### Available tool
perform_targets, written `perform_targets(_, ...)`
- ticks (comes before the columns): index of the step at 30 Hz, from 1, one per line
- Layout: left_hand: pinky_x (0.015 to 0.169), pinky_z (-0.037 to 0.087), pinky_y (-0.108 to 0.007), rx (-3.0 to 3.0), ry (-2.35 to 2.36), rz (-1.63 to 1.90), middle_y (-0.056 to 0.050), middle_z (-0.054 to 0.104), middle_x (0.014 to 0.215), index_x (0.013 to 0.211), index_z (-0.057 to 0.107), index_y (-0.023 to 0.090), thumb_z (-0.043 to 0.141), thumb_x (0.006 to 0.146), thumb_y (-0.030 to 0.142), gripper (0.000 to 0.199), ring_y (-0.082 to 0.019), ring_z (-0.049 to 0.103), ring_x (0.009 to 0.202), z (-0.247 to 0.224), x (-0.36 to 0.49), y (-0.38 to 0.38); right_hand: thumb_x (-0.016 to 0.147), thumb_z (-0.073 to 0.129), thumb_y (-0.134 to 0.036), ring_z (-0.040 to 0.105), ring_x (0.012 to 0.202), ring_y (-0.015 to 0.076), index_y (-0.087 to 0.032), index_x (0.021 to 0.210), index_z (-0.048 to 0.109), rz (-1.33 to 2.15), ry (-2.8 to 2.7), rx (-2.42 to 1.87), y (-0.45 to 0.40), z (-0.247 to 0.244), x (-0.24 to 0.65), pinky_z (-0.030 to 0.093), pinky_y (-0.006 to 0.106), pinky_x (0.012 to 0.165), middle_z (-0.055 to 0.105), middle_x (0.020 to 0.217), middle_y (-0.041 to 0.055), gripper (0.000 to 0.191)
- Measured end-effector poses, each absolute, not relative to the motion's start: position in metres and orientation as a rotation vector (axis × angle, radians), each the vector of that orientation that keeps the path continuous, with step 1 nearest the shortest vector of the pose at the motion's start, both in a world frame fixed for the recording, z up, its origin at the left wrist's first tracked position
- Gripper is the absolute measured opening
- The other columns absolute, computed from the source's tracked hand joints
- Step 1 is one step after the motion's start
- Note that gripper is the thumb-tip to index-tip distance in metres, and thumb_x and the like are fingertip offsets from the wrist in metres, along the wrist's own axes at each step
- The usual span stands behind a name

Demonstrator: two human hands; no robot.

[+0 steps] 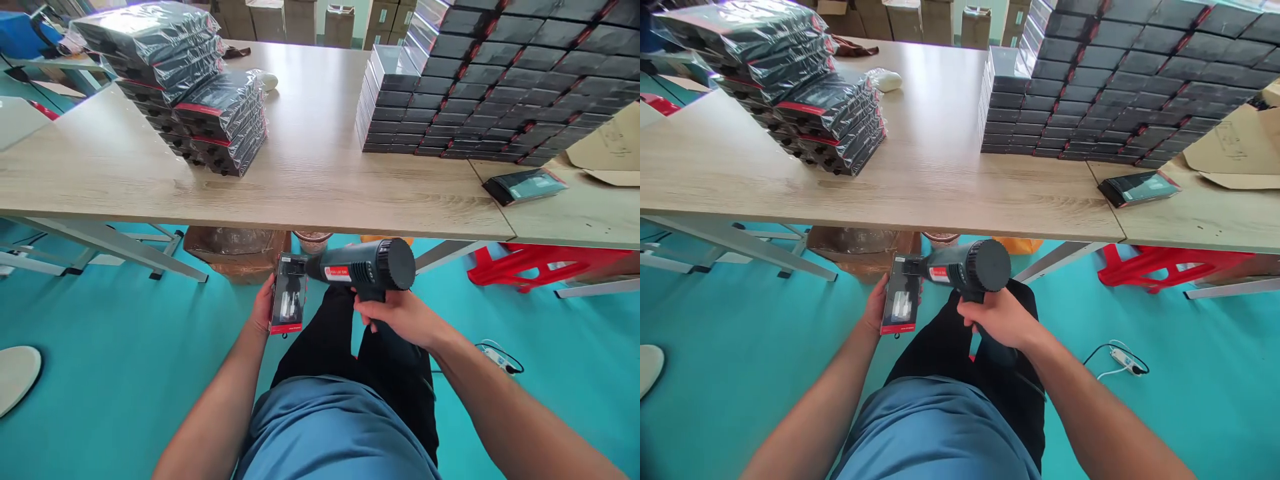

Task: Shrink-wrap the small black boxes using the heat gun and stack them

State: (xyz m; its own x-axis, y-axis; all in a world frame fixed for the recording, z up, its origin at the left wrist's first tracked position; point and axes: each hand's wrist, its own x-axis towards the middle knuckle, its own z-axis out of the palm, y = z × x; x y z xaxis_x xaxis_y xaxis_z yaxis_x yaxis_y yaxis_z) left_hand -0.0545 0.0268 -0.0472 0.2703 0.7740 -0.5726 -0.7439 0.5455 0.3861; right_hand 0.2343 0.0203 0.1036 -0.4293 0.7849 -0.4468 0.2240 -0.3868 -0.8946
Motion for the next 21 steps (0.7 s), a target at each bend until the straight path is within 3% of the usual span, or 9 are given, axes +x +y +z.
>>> perform_targets(5,0.084,0.062,-0.043,0.07,0.762,1.145,-0.02,0.072,0.126,0.139,0.061,0.009,0.05,0.098,0.054,0.062,-0.03,0.074,0.1,-0.051,-0.061,0.025,0.076,0.077,-0.03,0.061,0.066,0.0185,-0.017,0.081,0.07,2.254,-1.488,-1.299,-0.006,0.097,0.255,0.05,0.03,0.056,0.066,0.073,0.0032,0.016)
perform_targets(11,0.088,0.061,-0.044,-0.125,0.839,1.345,-0.017,0.075,0.11,0.128,0.064,0.011,0.059,0.094,0.052,0.054,-0.029,0.074,0.097,-0.064,-0.068,0.034,0.077,0.079,-0.038,0.06,0.064,0.0178,-0.017,0.087,0.071,1.976,-1.144,-1.4,-0.02,0.085,0.248,0.051,0.033,0.059,0.065,0.074,0.0021,0.025)
perform_targets(15,0.082,0.062,-0.047,-0.227,0.938,1.425,-0.013,0.075,0.102,0.122,0.065,0.017,0.049,0.097,0.054,0.048,-0.029,0.074,0.093,-0.073,-0.066,0.041,0.078,0.078,-0.035,0.061,0.068,0.0171,-0.015,0.088,0.071,2.156,-1.132,-1.18,-0.026,0.08,0.231,0.051,0.031,0.059,0.068,0.087,0.0054,0.023)
perform_targets(21,0.078,0.062,-0.041,-0.259,1.018,1.502,-0.011,0.074,0.101,0.126,0.063,0.021,0.04,0.102,0.048,0.043,-0.027,0.074,0.092,-0.072,-0.056,0.041,0.08,0.078,-0.038,0.059,0.067,0.0164,-0.017,0.101,0.07,1.936,-1.046,-1.257,-0.025,0.074,0.219,0.052,0.032,0.059,0.066,0.087,0.0036,0.031)
